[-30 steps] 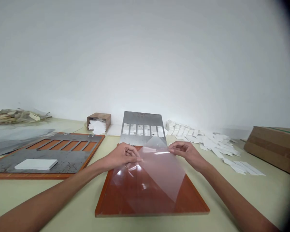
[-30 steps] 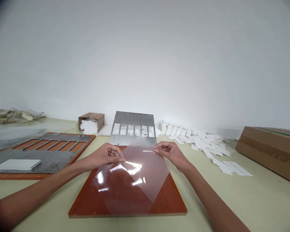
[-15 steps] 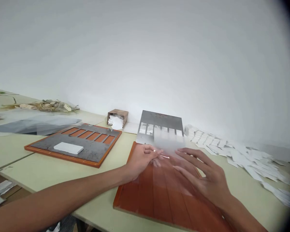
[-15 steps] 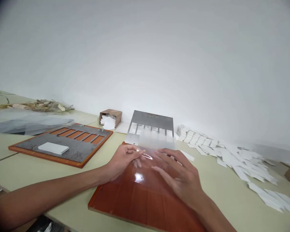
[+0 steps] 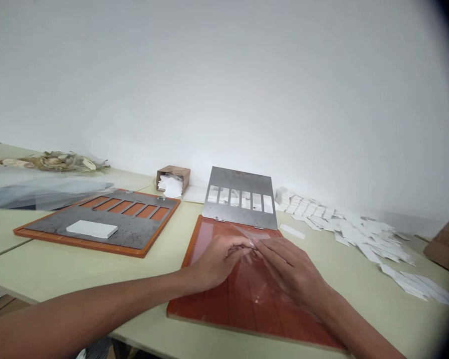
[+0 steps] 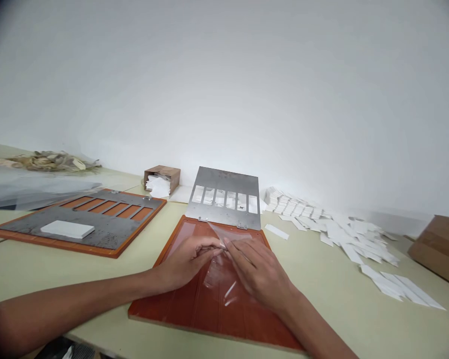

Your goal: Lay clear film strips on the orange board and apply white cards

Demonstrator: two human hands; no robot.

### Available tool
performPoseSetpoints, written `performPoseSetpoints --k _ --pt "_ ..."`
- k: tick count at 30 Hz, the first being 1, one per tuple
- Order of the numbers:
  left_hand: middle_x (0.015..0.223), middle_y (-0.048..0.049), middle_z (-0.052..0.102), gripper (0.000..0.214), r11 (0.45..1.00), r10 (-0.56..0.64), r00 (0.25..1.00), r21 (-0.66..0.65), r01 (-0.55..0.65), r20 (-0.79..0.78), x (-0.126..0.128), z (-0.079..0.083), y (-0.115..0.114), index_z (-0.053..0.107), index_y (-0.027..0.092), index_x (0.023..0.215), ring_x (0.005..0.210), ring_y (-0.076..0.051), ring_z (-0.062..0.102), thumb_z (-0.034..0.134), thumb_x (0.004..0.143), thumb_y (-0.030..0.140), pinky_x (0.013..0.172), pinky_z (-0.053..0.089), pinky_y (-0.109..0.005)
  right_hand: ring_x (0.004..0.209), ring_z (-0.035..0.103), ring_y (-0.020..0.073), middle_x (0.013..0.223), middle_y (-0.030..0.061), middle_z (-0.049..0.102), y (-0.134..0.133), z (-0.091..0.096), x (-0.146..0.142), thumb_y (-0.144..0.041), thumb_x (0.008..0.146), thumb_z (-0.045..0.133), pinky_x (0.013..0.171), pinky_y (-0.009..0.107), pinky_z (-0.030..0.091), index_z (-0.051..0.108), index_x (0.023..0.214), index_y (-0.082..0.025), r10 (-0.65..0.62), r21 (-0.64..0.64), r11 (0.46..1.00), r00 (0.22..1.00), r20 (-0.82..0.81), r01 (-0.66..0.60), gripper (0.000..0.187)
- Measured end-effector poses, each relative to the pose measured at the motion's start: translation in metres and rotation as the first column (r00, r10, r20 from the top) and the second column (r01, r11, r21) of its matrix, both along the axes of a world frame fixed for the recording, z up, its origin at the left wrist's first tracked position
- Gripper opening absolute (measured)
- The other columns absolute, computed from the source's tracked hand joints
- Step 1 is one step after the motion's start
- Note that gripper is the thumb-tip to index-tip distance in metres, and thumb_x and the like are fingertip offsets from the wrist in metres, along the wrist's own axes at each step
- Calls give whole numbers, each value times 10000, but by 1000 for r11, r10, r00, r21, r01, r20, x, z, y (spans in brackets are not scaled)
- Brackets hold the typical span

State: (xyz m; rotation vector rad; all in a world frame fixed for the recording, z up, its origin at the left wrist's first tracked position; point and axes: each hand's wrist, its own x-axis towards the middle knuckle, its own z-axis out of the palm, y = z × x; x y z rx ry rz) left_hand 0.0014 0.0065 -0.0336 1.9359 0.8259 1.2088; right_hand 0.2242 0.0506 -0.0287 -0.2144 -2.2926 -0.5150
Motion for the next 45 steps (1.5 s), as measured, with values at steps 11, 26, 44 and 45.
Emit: performPoseSetpoints --k 11,26,44,45 --pt "875 -13 692 277 991 91 988 110 -78 -124 2 0 -1 668 180 906 819 -169 618 459 1044 299 754 449 -263 633 576 151 723 41 669 -6 8 -10 -41 952 532 621 314 498 640 987 -126 -61 93 994 998 14 59 141" --pt "1054 -20 693 262 998 -34 999 -53 33 -34 1 3 -3 712 233 1146 979 -171 618 493 1041 331 887 459 -295 939 696 223 1031 140 735 -4 5 -3 -16 886 658 817 399 612 552 1339 -136 48 44 998 992 -116 -43 480" --pt "939 -9 727 185 994 104 995 19 -103 -15 0 3 -6 753 221 956 857 -141 640 591 997 301 764 479 -260 897 690 196 991 97 724 -11 8 -4 -19 907 620 787 370 623 585 1333 -186 94 -90 990 985 -148 -108 459" --pt "945 -9 719 196 991 106 993 91 -102 -45 0 3 -7 747 219 972 869 -139 638 564 1011 277 779 480 -260 895 688 198 983 96 722 -12 9 -4 -18 905 617 784 373 623 578 1343 -183 99 -79 991 984 -146 -111 470"
